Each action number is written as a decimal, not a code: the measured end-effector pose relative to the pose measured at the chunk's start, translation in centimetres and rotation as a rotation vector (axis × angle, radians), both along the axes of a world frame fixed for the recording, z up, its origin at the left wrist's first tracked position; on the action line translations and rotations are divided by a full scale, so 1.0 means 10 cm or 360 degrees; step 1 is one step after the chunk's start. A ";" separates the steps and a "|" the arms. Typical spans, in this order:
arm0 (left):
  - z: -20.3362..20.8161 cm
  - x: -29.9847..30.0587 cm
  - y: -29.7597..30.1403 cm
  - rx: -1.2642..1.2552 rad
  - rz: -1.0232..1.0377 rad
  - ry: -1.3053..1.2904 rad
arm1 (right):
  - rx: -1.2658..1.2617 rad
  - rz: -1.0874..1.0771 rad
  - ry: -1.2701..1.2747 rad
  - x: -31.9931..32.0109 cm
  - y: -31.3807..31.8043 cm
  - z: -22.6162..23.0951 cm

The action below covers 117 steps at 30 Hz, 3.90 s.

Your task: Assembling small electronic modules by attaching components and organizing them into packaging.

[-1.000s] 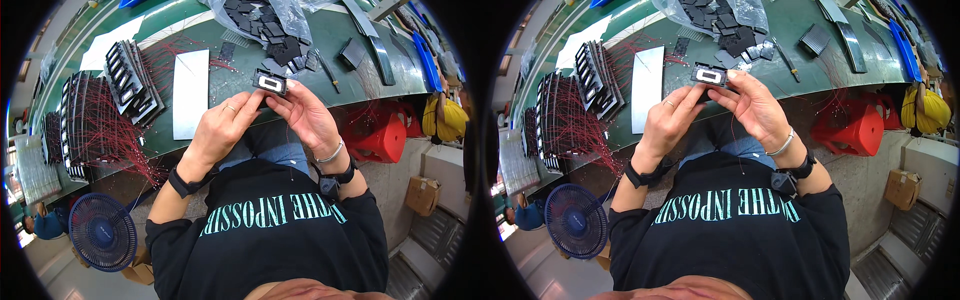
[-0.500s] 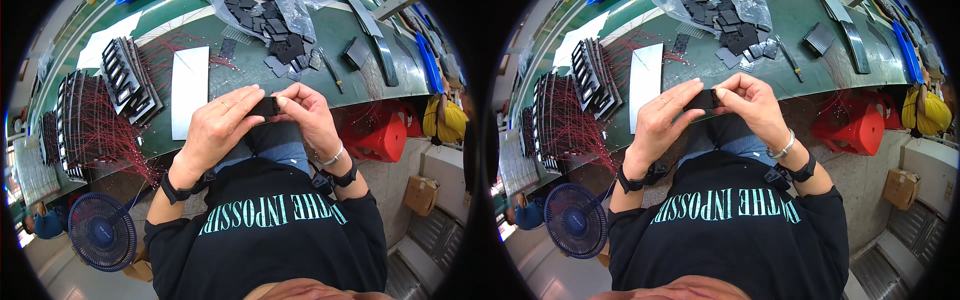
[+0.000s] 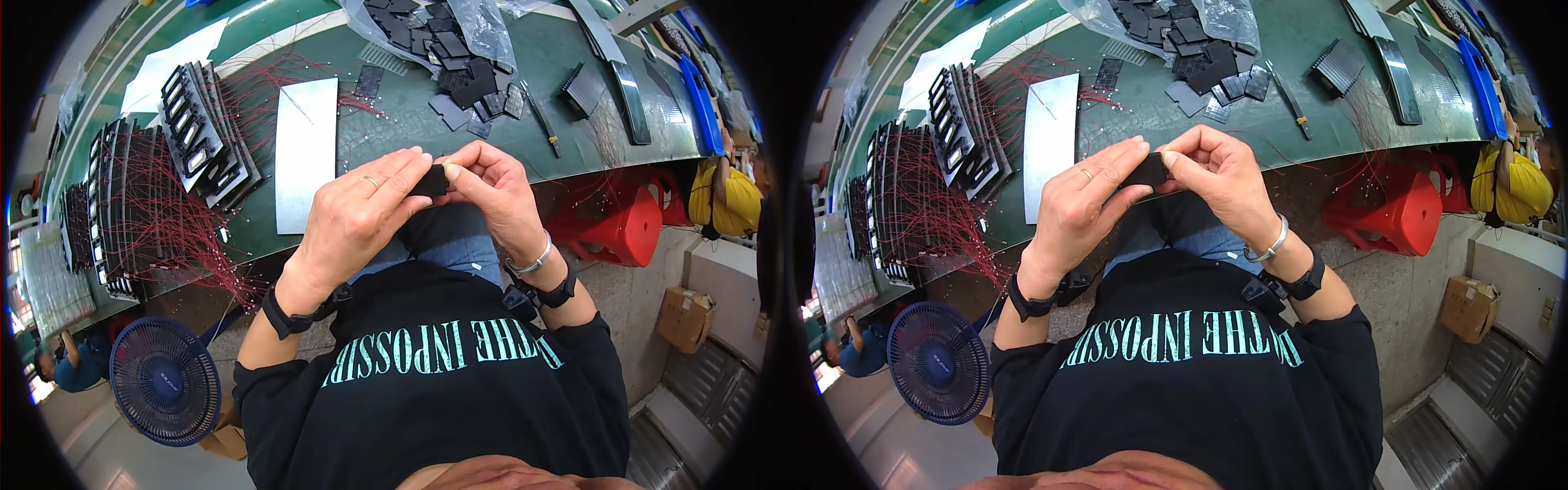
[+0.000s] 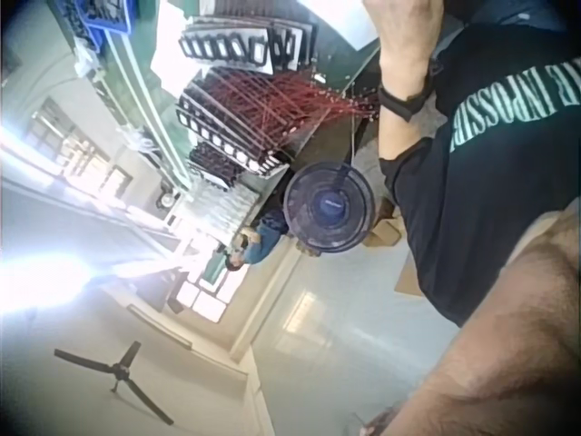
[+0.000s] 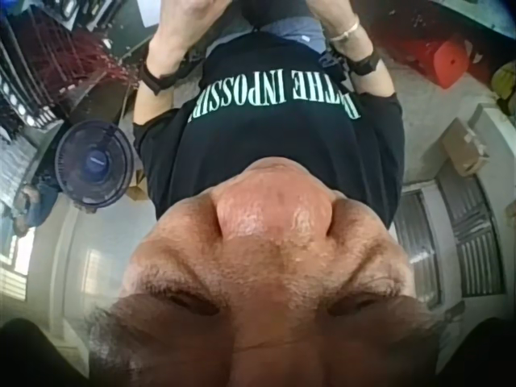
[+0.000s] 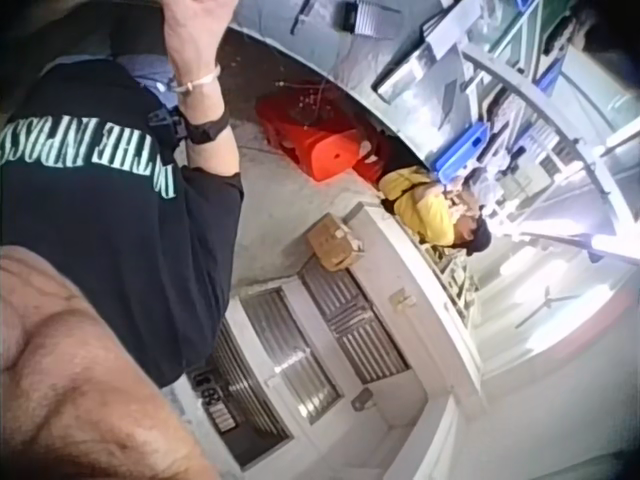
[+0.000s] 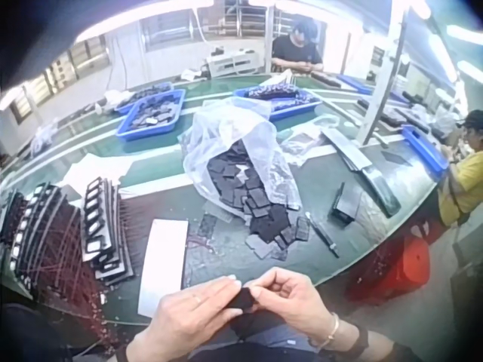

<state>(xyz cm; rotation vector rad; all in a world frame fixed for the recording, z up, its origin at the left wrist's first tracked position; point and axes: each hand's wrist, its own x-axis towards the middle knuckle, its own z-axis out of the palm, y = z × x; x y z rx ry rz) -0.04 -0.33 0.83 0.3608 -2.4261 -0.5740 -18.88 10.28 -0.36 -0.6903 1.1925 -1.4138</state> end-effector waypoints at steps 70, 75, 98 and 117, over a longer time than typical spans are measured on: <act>-0.07 -0.46 -0.06 -0.0023 0.0059 -0.0354 | -0.0447 -0.0277 0.2381 -0.44 0.20 0.02; -0.26 -0.41 -0.09 0.0158 0.0138 -0.0257 | -0.0577 -0.0160 0.2000 -0.39 0.01 -0.27; -0.31 -0.46 0.03 0.0264 0.0077 -0.0356 | -0.0527 -0.0237 0.2075 -0.22 0.09 -0.28; -0.39 -0.66 0.12 0.0193 0.0024 -0.0154 | -0.0022 -0.0733 0.1559 -1.69 0.61 0.09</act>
